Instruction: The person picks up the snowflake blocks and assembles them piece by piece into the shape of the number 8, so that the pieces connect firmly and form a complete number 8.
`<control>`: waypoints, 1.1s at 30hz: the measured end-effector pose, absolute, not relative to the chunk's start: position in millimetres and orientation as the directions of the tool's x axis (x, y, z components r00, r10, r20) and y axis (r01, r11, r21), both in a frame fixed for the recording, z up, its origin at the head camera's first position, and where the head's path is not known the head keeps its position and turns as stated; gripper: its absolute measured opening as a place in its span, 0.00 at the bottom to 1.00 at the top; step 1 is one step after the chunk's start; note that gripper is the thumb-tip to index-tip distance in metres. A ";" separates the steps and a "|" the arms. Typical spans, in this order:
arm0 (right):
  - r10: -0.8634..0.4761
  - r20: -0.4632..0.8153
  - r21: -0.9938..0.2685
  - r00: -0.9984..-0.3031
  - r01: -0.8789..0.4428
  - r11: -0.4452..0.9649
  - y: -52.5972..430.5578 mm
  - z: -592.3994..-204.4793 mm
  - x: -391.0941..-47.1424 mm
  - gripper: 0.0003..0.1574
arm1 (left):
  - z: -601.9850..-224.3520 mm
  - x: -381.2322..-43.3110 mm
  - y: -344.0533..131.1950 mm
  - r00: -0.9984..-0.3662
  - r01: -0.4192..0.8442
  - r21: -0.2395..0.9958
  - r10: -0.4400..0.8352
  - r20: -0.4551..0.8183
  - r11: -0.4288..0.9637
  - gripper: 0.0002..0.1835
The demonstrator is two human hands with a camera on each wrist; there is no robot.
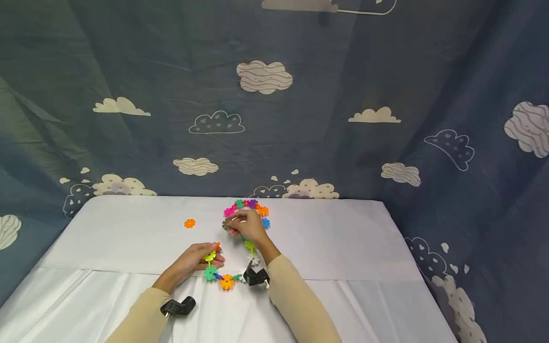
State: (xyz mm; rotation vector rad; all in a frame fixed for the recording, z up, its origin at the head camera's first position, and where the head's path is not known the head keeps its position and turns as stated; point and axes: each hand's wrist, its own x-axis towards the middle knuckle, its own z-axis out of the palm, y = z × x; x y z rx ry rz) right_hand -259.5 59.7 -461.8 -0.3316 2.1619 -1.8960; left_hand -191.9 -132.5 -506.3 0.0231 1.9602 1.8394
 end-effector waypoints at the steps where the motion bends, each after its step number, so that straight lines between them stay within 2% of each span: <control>1: -0.324 -0.031 -0.994 -0.946 -0.005 0.110 63.0 -462.1 -252.3 0.13 | -506.3 -191.8 -132.1 -0.899 -0.290 0.951 0.310 -0.309 0.110 0.27; 6: -0.285 -0.028 -0.999 -0.958 0.014 0.053 67.3 -473.8 -232.2 0.15 | -504.5 -192.6 -135.9 -0.895 -0.283 0.955 0.333 -0.297 0.091 0.26; 10: -0.261 -0.018 -0.998 -0.965 0.001 0.066 63.5 -477.9 -229.1 0.12 | -503.4 -194.6 -139.4 -0.886 -0.272 0.959 0.367 -0.282 0.081 0.26; 19: -0.337 -0.013 -0.992 -0.942 -0.031 0.126 60.1 -480.2 -232.4 0.09 | -505.3 -191.0 -137.3 -0.884 -0.264 0.962 0.383 -0.269 0.066 0.25; 33: -0.402 -0.076 -0.987 -0.913 0.011 0.160 51.5 -476.9 -235.3 0.09 | -508.2 -189.9 -136.9 -0.893 -0.241 0.970 0.381 -0.238 0.043 0.25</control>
